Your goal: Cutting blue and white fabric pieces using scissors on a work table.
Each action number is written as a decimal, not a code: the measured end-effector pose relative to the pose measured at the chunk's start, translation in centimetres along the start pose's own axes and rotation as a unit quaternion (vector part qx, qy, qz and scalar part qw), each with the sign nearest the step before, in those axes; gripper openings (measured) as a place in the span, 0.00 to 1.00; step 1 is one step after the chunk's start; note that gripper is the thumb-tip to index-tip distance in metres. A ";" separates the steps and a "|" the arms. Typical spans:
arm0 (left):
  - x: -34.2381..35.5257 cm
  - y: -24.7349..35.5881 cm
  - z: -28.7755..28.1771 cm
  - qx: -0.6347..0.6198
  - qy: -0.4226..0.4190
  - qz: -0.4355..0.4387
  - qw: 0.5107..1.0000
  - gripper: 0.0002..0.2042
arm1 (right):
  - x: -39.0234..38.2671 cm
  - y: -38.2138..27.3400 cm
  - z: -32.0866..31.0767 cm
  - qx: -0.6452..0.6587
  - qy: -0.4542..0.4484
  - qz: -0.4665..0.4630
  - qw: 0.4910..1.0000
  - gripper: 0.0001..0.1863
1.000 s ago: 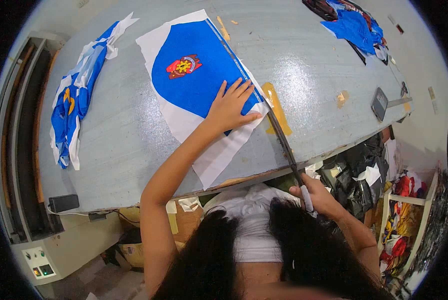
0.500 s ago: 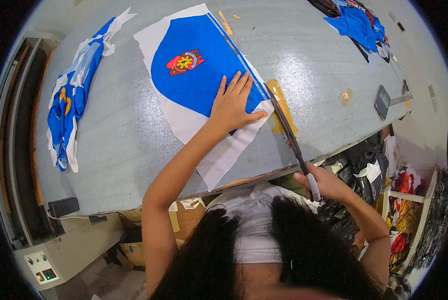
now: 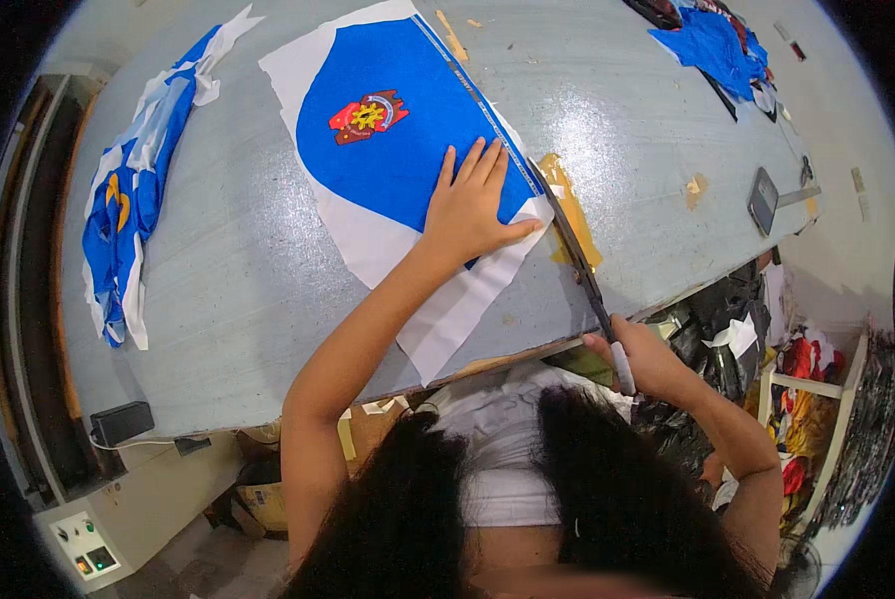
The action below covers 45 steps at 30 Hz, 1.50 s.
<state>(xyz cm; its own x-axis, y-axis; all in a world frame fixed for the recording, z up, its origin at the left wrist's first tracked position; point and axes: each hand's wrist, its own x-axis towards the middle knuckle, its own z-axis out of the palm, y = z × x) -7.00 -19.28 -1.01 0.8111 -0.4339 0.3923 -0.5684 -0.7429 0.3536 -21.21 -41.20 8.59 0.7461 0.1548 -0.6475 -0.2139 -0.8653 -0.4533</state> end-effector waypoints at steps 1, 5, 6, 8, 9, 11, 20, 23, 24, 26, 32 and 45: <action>0.0 0.0 0.0 -0.001 0.004 0.002 1.000 0.44 | 0.0 0.0 0.0 -0.004 -0.012 0.011 1.000 0.36; 0.0 0.0 0.0 -0.006 0.013 -0.001 1.000 0.45 | 0.1 -0.1 -1.1 0.004 -0.033 0.016 0.999 0.38; 0.0 0.0 0.0 -0.003 0.018 -0.001 1.000 0.45 | 0.2 -0.2 -1.5 -0.009 -0.042 0.021 0.999 0.38; 0.0 0.0 0.0 -0.006 0.012 -0.005 1.000 0.46 | 0.7 -0.6 -1.8 -0.022 -0.051 0.026 0.998 0.38; 0.0 0.0 0.0 -0.005 0.018 -0.004 1.000 0.46 | 1.0 -0.9 -1.9 -0.042 -0.036 0.020 0.998 0.38; 0.0 0.0 0.0 -0.004 0.007 -0.010 1.000 0.46 | 1.4 -1.3 -1.8 -0.061 -0.022 0.014 0.998 0.38; -0.1 -0.1 0.2 -0.006 0.015 -0.004 1.000 0.46 | 1.5 -1.6 -1.1 -0.076 0.016 0.000 0.997 0.36; -0.1 -0.1 0.3 -0.005 0.021 -0.006 1.000 0.46 | 2.0 -1.9 -1.9 -0.053 -0.017 0.007 0.998 0.36; 0.0 -0.1 0.3 -0.004 0.027 -0.004 1.000 0.46 | 2.3 -2.0 -2.3 -0.036 -0.029 0.016 0.999 0.37; 0.0 -0.1 0.2 -0.003 0.013 -0.010 1.000 0.47 | 3.0 -2.2 -2.7 -0.017 -0.042 0.025 0.999 0.37; 0.0 -0.1 0.1 0.001 -0.003 -0.018 1.000 0.49 | 5.1 -1.7 -1.2 -0.091 0.053 -0.081 0.991 0.32; -0.1 -0.1 0.3 -0.013 0.016 -0.010 1.000 0.48 | 5.9 -4.5 -3.7 0.045 -0.081 -0.001 0.996 0.34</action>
<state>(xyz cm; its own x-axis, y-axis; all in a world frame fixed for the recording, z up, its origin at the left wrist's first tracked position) -7.01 -19.32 -1.38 0.8176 -0.4025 0.4116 -0.5560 -0.7378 0.3828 -13.50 -38.09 9.04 0.6373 0.2371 -0.7332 -0.2742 -0.8194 -0.5033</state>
